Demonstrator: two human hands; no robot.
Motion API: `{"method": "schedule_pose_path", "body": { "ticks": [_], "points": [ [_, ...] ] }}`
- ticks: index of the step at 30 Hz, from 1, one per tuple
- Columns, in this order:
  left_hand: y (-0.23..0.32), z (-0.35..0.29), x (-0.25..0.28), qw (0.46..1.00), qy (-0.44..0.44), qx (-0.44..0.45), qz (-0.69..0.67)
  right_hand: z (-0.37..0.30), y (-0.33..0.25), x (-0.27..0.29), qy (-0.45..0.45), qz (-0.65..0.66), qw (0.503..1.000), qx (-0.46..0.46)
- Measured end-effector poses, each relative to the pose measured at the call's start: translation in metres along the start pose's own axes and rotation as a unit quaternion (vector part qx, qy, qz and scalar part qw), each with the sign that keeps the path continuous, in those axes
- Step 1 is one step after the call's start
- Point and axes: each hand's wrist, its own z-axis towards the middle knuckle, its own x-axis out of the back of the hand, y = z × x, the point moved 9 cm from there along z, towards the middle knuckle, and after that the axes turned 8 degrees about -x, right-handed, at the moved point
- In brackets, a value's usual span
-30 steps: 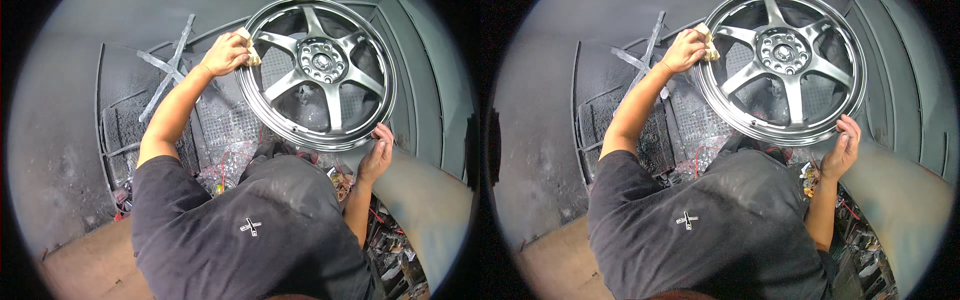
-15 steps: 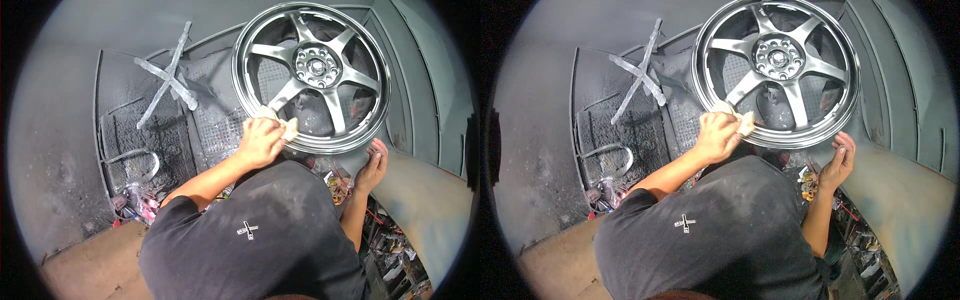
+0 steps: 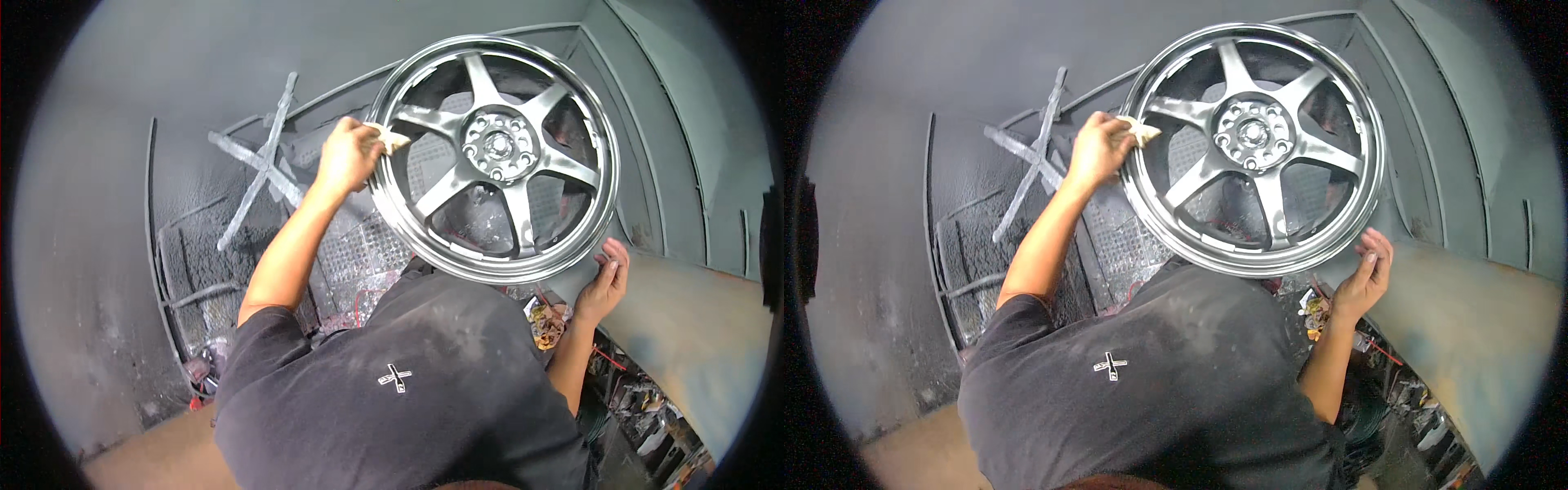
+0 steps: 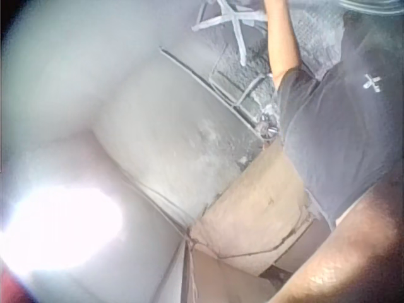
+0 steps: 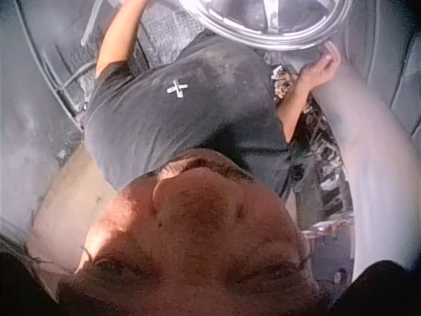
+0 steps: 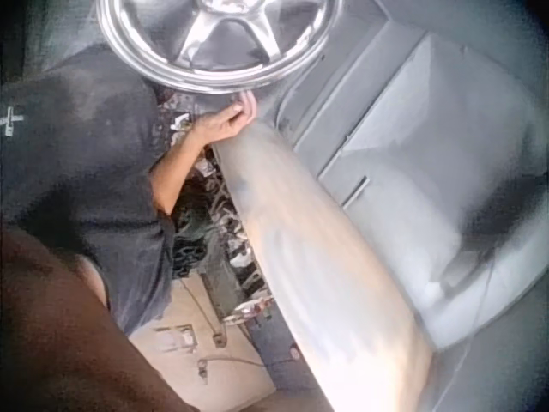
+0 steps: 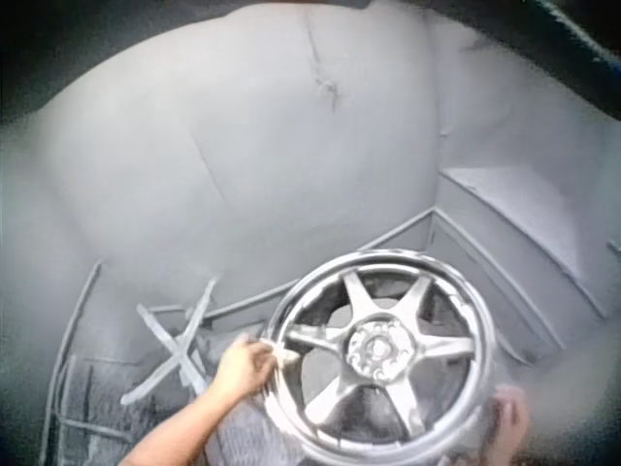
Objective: The person wipes a car rim with a cloth, adjusts it on a stand, and then sprays it with paint using a spray gun.
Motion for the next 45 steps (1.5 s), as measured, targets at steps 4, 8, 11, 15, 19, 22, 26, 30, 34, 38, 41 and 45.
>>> {"method": "schedule_pose_path", "body": {
  "ticks": [4, 8, 11, 15, 19, 22, 26, 30, 34, 38, 41, 45],
  "points": [
    [-0.025, 0.064, -0.01, 1.0, 0.005, -0.007, 0.013, -0.024, 0.023, 0.05, 0.1, -0.026, 0.993, -0.062],
    [-0.023, 0.155, -0.052, 0.996, -0.008, -0.079, 0.05, -0.071, 0.053, 0.099, 0.188, -0.038, 0.974, -0.12],
    [0.014, 0.242, -0.103, 0.991, -0.03, -0.119, 0.051, -0.11, 0.059, 0.121, 0.234, -0.046, 0.962, -0.136],
    [0.162, 0.307, -0.182, 0.972, -0.113, -0.196, 0.055, -0.14, 0.052, 0.131, 0.274, -0.016, 0.951, -0.146],
    [0.361, 0.219, -0.216, 0.885, -0.237, -0.401, 0.018, -0.141, 0.029, 0.113, 0.237, -0.025, 0.959, -0.151],
    [0.421, 0.097, -0.199, 0.824, -0.179, -0.537, -0.045, -0.147, 0.023, 0.104, 0.221, -0.031, 0.964, -0.146],
    [0.393, -0.036, -0.136, 0.743, -0.27, -0.602, -0.112, -0.129, 0.02, 0.093, 0.169, 0.018, 0.975, -0.142],
    [0.341, -0.069, -0.1, 0.777, -0.372, -0.475, -0.18, -0.101, 0.0, 0.062, 0.028, 0.024, 0.994, -0.099],
    [0.323, -0.048, -0.049, 0.83, -0.202, -0.259, -0.45, -0.069, -0.052, -0.004, -0.165, 0.07, 0.984, 0.016],
    [0.304, -0.076, -0.046, 0.796, -0.11, -0.214, -0.556, -0.046, -0.066, -0.043, -0.226, -0.022, 0.973, 0.04],
    [0.269, -0.082, -0.046, 0.794, -0.233, -0.116, -0.549, -0.037, -0.046, -0.057, -0.276, 0.044, 0.955, -0.095],
    [0.161, -0.05, -0.008, 0.958, -0.009, -0.134, -0.255, 0.026, -0.072, -0.091, -0.233, -0.238, 0.936, 0.112]
  ]
}}
